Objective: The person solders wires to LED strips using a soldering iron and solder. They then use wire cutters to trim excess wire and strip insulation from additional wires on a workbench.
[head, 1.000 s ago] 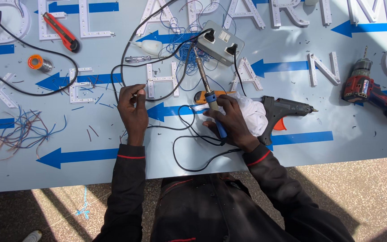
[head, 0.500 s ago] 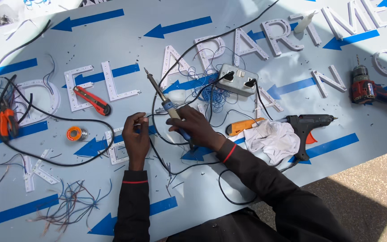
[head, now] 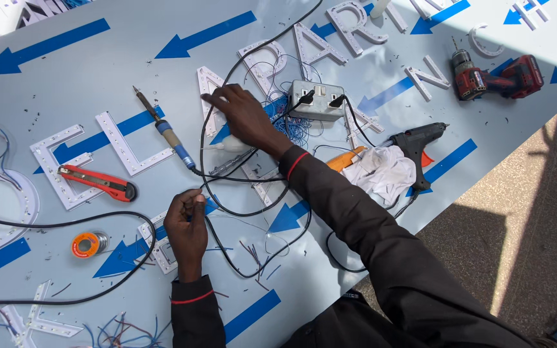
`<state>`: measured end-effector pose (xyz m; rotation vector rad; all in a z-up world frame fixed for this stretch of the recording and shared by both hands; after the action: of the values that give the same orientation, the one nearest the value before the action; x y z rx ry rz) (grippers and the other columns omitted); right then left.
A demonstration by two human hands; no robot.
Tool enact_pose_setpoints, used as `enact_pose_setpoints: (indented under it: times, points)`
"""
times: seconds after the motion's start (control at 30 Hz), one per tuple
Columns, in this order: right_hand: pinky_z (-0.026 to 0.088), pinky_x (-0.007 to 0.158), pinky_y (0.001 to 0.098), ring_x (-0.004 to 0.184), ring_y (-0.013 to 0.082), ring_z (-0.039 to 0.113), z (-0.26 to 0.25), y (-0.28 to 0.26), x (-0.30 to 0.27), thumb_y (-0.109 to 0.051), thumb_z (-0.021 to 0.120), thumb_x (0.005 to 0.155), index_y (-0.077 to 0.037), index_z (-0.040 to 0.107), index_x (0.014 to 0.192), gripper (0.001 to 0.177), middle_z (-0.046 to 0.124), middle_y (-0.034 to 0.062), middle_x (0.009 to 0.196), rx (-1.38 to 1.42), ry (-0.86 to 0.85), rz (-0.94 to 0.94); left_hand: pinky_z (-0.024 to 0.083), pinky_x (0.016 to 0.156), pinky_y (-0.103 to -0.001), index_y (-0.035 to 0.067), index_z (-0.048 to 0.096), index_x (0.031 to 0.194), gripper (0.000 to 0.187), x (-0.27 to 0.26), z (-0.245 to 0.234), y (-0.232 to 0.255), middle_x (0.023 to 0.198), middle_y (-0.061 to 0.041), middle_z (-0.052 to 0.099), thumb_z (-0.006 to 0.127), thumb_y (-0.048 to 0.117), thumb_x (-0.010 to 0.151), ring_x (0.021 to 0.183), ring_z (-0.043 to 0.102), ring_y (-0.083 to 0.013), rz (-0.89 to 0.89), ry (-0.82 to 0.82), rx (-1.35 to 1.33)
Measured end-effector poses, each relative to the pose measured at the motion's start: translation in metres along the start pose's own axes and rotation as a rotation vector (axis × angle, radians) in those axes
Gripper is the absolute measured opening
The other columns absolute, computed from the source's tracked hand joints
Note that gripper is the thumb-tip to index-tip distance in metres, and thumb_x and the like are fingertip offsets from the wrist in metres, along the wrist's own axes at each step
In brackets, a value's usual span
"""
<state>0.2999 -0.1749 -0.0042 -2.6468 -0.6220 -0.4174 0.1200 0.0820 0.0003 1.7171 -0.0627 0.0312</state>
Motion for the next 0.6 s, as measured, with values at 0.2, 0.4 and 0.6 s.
enact_pose_setpoints:
  times: [0.2,0.4,0.6]
  points:
    - [0.06,0.075,0.0493,0.11,0.0382,0.061,0.002,0.109,0.023,0.0,0.091,0.086,-0.009,0.084,0.114,0.03,0.074,0.0127,0.121,-0.207,-0.032,0.033,0.063,0.089,-0.035,0.007,0.076,0.13,0.026,-0.012,0.019,0.003,0.116,-0.009,0.08,0.068,0.026,0.114,0.103,0.074,-0.0209,0.014,-0.049,0.066]
    - [0.045,0.059,0.0482,0.089,0.0331,0.055,0.013,0.125,0.021,0.0,0.071,0.099,-0.014,0.075,0.09,0.017,0.071,0.0061,0.092,-0.162,0.059,-0.013,0.063,0.09,-0.036,0.009,0.076,0.127,0.023,-0.023,0.009,-0.007,0.114,-0.008,0.081,0.067,0.025,0.113,0.105,0.075,-0.0205,-0.018,-0.077,0.029]
    - [0.065,0.078,0.0349,0.081,0.0195,0.083,-0.054,-0.055,-0.026,-0.006,0.085,0.106,-0.013,0.086,0.114,0.01,0.085,0.013,0.093,0.903,0.03,0.229,0.064,0.09,-0.042,0.003,0.073,0.136,0.022,-0.013,0.011,0.016,0.113,-0.019,0.077,0.066,0.01,0.116,0.109,0.079,-0.0321,0.052,-0.04,-0.073]
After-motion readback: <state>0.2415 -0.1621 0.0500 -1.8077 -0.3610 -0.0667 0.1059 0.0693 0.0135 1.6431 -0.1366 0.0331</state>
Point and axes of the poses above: each hand's wrist, its own x-axis towards the middle knuckle, its own z-axis out of the palm, y = z × x, the point moved 2 cm from there along x, towards the middle knuckle
